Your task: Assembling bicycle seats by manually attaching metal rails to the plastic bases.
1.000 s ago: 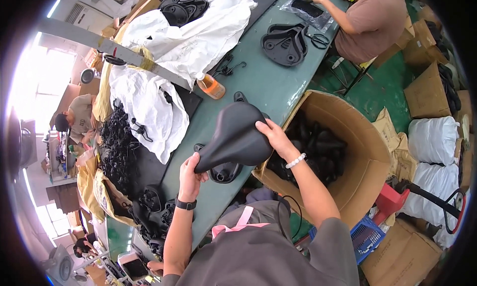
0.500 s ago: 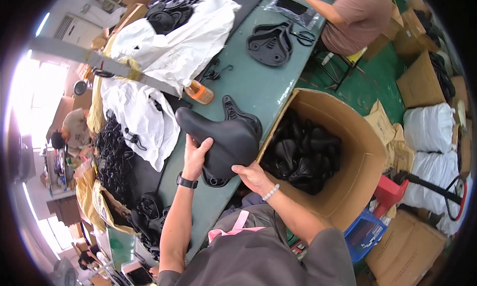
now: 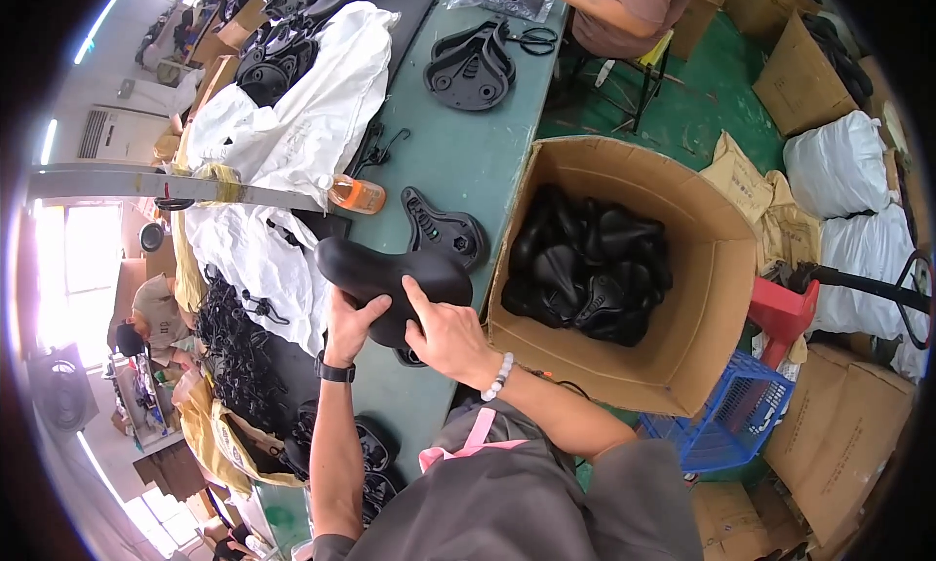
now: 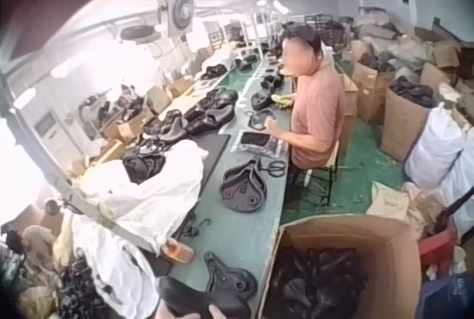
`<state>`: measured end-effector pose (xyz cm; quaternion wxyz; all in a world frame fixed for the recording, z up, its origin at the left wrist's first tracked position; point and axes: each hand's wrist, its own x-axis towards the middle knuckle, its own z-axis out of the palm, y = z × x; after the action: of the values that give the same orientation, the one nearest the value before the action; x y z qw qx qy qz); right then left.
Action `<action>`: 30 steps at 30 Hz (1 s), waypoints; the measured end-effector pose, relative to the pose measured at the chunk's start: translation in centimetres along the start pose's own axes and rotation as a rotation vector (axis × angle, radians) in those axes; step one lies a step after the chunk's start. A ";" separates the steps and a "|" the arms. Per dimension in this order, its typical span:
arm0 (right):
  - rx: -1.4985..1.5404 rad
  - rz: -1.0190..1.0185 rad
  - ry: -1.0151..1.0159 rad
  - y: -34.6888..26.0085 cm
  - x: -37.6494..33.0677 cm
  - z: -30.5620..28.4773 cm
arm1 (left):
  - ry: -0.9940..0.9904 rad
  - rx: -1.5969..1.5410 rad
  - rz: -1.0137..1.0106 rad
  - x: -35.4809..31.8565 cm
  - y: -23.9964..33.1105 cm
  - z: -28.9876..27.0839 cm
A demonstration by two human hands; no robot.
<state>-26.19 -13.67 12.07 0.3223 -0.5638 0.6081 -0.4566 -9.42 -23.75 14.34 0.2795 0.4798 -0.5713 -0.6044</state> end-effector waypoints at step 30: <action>-0.248 -0.035 -0.047 -7.1 -13.5 6.1 | 0.060 -0.180 0.133 -14.9 -4.4 -3.1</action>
<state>-15.75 -1.29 14.62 0.2564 -0.6202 0.6423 -0.3702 -0.06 -11.03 14.34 0.3781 0.4318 -0.5364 -0.6188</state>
